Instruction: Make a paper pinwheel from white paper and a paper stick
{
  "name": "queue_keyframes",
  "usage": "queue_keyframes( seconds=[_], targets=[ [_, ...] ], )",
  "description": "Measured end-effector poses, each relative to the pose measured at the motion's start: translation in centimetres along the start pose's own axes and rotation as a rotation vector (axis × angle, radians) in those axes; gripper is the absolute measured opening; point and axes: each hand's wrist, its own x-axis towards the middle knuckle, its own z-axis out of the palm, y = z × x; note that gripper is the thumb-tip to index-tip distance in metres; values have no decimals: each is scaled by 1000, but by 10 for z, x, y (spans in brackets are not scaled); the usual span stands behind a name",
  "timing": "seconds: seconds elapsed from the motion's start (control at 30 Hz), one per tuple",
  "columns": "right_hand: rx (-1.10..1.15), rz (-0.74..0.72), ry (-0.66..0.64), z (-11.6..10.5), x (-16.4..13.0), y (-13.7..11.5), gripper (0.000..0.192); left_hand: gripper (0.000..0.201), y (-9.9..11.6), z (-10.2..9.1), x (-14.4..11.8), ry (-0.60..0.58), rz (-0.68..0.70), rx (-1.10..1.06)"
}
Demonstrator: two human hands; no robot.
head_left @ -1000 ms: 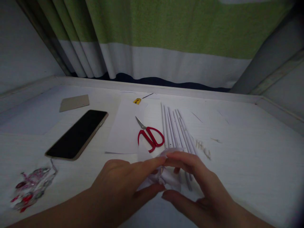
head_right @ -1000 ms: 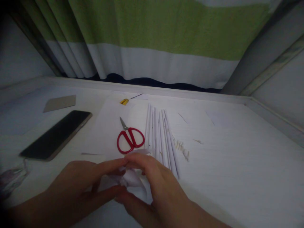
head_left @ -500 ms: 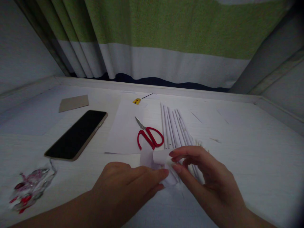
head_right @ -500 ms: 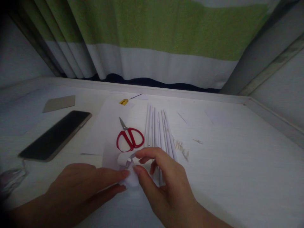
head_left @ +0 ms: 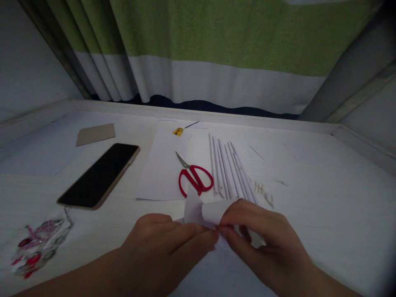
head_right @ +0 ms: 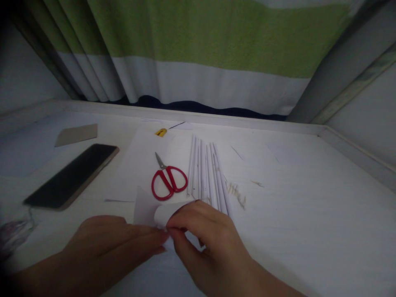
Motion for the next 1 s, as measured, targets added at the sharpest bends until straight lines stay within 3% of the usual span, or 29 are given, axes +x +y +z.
queue_keyframes(
  seconds=[0.17, 0.3, 0.4, 0.57, 1.0],
  targets=[
    [50, 148, -47, -2, 2, -1, 17, 25, 0, 0, -3, 36, 3, -33],
    [29, 231, -145, -8, 5, 1, 18, 18, -4, 3, -8, -28, -20, -107],
    [17, 235, -206, -13, 6, 4, 16, 13, -7, 6, -8, -90, -38, -130],
    [35, 228, -269, -16, 5, 7, 14, 15, -6, 1, -5, -62, -72, -195],
    [58, 168, -403, -22, 9, 5, 15, 12, -7, -7, -1, -133, -128, -436]
  ],
)
